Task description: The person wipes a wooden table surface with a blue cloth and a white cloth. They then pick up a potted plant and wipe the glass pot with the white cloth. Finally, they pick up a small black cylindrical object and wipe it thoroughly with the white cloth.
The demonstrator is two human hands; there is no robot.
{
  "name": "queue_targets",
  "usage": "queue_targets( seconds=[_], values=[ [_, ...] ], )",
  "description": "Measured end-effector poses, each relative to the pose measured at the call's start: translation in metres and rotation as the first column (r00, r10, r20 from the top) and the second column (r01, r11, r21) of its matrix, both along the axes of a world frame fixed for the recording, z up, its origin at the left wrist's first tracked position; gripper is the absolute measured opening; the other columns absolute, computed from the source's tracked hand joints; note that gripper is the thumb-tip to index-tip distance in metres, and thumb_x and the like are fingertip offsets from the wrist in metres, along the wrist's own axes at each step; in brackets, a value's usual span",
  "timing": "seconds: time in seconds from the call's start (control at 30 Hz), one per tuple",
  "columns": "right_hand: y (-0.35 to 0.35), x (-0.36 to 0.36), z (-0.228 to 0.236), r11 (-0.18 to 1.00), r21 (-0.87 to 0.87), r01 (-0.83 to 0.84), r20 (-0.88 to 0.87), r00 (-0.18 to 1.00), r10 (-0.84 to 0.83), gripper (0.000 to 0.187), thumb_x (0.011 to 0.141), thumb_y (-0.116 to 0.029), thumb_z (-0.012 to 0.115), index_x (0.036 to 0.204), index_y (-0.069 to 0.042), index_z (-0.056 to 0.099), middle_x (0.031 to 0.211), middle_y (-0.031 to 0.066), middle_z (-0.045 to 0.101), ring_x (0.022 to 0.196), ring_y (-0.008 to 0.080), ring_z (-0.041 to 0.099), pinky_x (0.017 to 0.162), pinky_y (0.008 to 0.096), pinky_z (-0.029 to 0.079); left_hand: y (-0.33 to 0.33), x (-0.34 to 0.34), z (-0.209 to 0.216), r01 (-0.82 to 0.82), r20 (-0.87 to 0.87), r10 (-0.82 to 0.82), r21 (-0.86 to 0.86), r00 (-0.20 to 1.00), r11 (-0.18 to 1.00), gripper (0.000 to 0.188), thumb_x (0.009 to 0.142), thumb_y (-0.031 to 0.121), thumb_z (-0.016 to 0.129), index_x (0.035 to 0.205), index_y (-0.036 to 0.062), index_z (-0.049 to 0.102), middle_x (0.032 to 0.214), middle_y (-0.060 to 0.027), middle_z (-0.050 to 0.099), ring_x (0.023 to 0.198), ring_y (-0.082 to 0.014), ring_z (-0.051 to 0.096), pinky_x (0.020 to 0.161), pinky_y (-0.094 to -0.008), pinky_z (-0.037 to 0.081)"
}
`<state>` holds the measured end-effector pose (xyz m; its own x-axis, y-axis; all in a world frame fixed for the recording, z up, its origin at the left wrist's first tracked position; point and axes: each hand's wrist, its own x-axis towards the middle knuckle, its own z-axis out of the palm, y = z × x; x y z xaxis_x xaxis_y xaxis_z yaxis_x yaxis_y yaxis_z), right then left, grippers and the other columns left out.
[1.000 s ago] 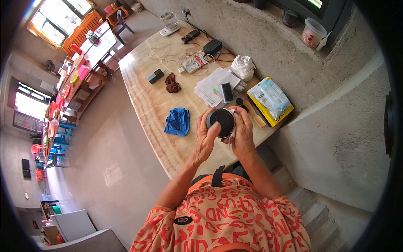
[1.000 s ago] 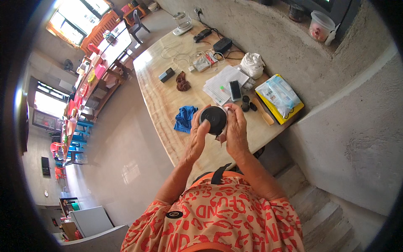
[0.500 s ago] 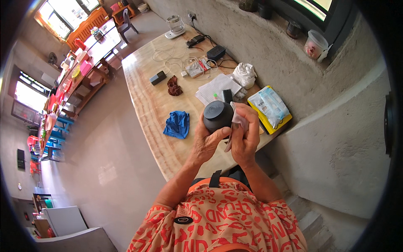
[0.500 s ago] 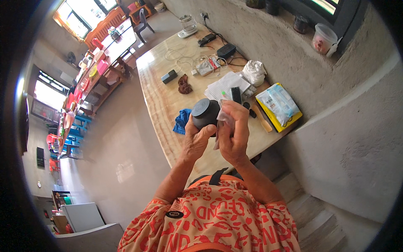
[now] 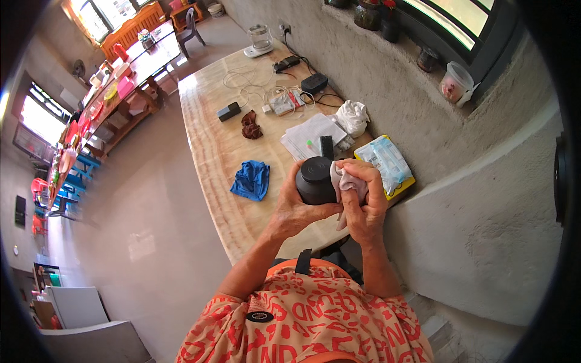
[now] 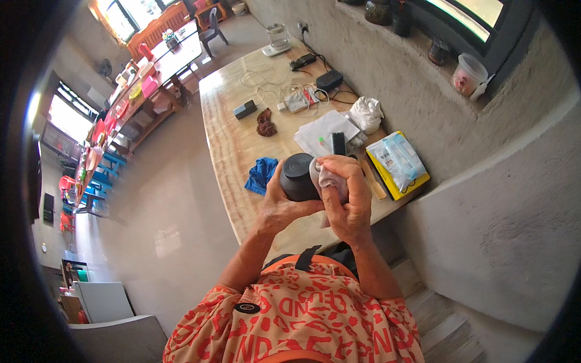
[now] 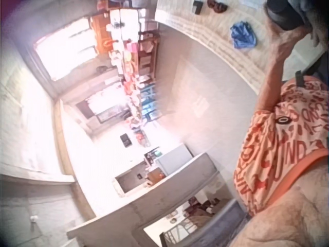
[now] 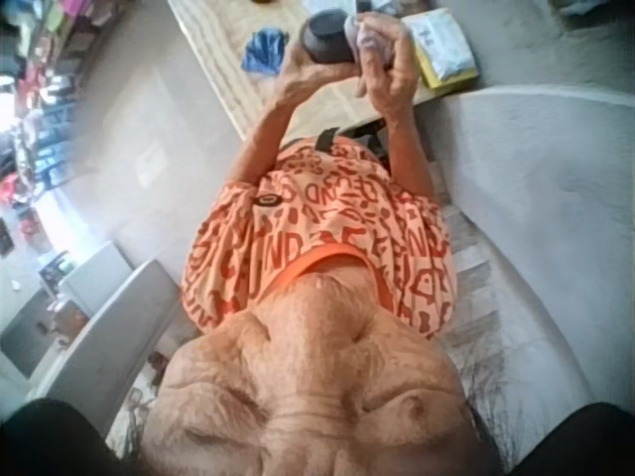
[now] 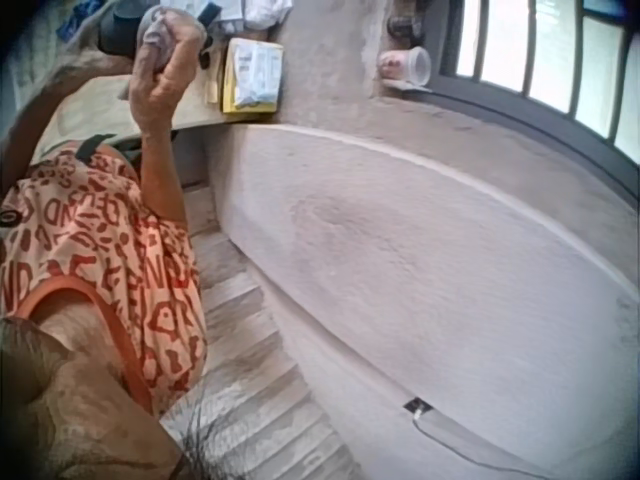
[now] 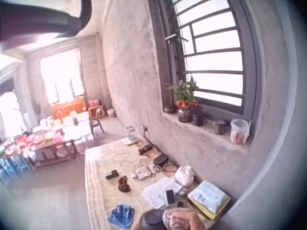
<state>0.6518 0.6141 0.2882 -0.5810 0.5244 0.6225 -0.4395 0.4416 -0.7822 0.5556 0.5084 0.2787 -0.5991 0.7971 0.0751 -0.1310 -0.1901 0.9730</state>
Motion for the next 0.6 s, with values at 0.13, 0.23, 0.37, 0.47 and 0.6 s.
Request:
queue_targets(
  seconds=[0.13, 0.23, 0.37, 0.47, 0.6],
  values=[
    [-0.002, 0.011, 0.011, 0.963, 0.269, 0.024, 0.046, 0.998, -0.037, 0.025, 0.072, 0.008, 0.059, 0.095, -0.002, 0.058, 0.100, 0.0129, 0.058, 0.090, 0.0286, 0.056, 0.081, 0.0353, 0.045, 0.000, 0.000, -0.014, -0.081, -0.140, 0.072, -0.059, 0.988, 0.995, 0.069, 0.060, 0.009, 0.084, 0.117, 0.0045, 0.045, 0.102, -0.0055, 0.059, 0.091, -0.0130, 0.056, 0.081, -0.0290, 0.047],
    [-0.011, 0.009, 0.016, 0.883, 0.462, -0.080, 0.071, 0.996, 0.052, 0.028, 0.070, 0.007, 0.062, 0.095, -0.002, 0.058, 0.098, 0.0113, 0.058, 0.088, 0.0271, 0.055, 0.078, 0.0355, 0.045, 0.000, -0.002, -0.016, -0.092, -0.157, 0.083, -0.047, 0.984, 0.995, 0.064, 0.061, 0.009, 0.081, 0.115, 0.0037, 0.047, 0.100, -0.0056, 0.059, 0.090, -0.0132, 0.055, 0.081, -0.0290, 0.046],
    [-0.017, 0.007, 0.011, 0.882, 0.457, 0.116, -0.037, 0.993, -0.111, 0.030, 0.069, 0.006, 0.066, 0.098, -0.003, 0.060, 0.100, 0.0089, 0.058, 0.088, 0.0275, 0.053, 0.078, 0.0369, 0.044, 0.002, 0.007, -0.007, -0.172, -0.286, 0.146, -0.067, 0.947, 0.983, 0.059, 0.064, 0.007, 0.077, 0.115, 0.0016, 0.048, 0.101, -0.0098, 0.058, 0.093, -0.0179, 0.056, 0.082, -0.0307, 0.046],
    [-0.017, 0.007, 0.015, 0.766, 0.627, 0.143, 0.011, 0.981, -0.192, 0.028, 0.071, 0.002, 0.067, 0.098, -0.004, 0.062, 0.102, 0.0079, 0.058, 0.093, 0.0277, 0.051, 0.082, 0.0371, 0.041, 0.003, 0.010, -0.012, -0.260, -0.429, 0.224, -0.026, 0.875, 0.965, 0.054, 0.066, 0.004, 0.072, 0.114, 0.0000, 0.048, 0.102, -0.0150, 0.056, 0.094, -0.0269, 0.056, 0.082, -0.0346, 0.046],
    [-0.014, 0.002, 0.016, 0.746, 0.657, 0.108, 0.067, 0.977, -0.201, 0.027, 0.070, 0.000, 0.067, 0.096, -0.005, 0.063, 0.102, 0.0073, 0.056, 0.099, 0.0273, 0.049, 0.084, 0.0378, 0.039, 0.007, 0.014, -0.023, -0.328, -0.608, 0.282, 0.039, 0.742, 0.944, 0.051, 0.067, 0.003, 0.069, 0.113, -0.0011, 0.047, 0.105, -0.0195, 0.052, 0.099, -0.0365, 0.051, 0.086, -0.0402, 0.042]
  ],
)
